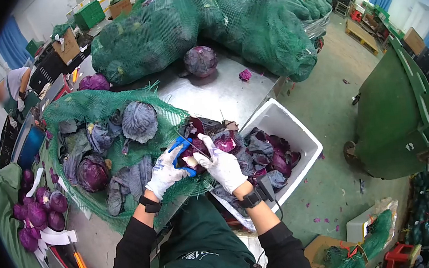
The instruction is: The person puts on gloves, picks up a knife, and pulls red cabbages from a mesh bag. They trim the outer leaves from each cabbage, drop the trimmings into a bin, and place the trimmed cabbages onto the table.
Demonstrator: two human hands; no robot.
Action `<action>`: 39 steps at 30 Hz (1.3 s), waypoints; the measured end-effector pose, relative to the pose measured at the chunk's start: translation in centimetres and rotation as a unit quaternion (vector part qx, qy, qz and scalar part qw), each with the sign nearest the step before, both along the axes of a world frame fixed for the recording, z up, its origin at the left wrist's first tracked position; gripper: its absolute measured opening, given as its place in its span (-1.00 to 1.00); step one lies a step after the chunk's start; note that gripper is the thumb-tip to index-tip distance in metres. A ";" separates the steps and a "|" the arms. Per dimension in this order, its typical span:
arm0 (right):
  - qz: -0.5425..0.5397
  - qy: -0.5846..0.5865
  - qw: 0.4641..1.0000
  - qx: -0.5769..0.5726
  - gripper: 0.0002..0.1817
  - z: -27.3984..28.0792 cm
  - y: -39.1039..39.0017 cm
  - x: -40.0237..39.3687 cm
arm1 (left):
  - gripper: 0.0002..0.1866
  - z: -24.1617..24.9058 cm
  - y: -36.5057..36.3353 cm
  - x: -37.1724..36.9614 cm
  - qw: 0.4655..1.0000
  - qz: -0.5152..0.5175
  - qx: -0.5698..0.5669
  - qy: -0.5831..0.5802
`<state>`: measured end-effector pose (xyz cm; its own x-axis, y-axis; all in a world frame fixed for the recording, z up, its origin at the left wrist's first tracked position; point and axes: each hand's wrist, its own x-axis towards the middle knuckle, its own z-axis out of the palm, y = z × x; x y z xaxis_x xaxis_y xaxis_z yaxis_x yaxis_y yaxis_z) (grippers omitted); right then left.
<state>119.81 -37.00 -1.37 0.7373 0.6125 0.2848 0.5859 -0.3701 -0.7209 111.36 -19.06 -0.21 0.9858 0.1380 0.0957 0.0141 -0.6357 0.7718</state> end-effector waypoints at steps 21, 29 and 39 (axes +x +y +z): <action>-0.021 0.503 0.850 0.152 -0.59 -3.9 -1.0 1.6 | -0.22 -1.2 0.2 0.5 0.964 -0.015 -0.264 0.014; 0.063 0.512 0.849 0.116 -0.78 -2.5 -1.9 3.4 | -0.20 -2.3 -2.3 2.2 0.980 0.061 -0.184 -0.051; -0.111 0.162 0.980 0.045 -0.81 -10.8 -0.3 4.3 | -0.06 -3.4 0.4 1.1 0.953 -0.041 -0.289 -0.074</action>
